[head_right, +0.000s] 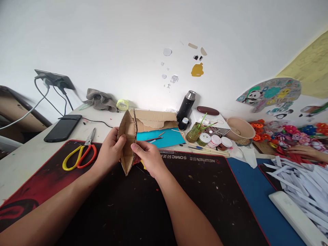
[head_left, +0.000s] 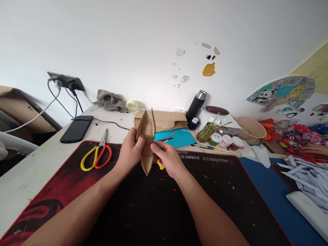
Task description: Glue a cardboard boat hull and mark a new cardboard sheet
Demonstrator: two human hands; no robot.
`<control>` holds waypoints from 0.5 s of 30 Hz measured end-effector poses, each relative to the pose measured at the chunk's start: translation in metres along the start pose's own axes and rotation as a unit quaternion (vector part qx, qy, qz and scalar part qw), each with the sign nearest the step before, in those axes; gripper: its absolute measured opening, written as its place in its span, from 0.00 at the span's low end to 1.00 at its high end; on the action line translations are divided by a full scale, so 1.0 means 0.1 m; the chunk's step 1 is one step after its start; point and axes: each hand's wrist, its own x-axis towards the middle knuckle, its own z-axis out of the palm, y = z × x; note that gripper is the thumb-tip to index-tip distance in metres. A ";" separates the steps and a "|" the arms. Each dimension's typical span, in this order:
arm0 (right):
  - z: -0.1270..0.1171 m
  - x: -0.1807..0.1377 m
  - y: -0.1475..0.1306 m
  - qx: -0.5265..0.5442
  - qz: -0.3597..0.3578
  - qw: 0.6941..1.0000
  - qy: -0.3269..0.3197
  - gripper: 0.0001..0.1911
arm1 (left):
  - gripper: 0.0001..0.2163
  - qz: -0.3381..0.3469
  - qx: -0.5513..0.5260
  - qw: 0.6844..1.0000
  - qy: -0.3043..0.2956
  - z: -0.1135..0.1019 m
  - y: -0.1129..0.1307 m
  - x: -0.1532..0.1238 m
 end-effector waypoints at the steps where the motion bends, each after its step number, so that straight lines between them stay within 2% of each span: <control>1: 0.00 0.00 -0.01 -0.007 -0.004 1.000 0.001 0.27 | 0.07 0.001 0.004 1.000 0.000 0.00 -0.01 0.00; 8: -0.07 -0.01 0.01 -0.002 -0.007 1.000 -0.003 0.24 | 0.12 -0.006 -0.029 0.999 -0.025 -0.04 0.02 0.05; 12: -0.12 0.02 -0.02 0.033 0.000 0.999 0.042 0.28 | 0.16 -0.017 -0.053 0.993 -0.105 -0.06 0.03 0.03; 15: -0.14 0.04 -0.06 0.076 -0.004 0.993 0.089 0.30 | 0.17 -0.008 -0.023 0.989 -0.149 -0.05 0.02 0.00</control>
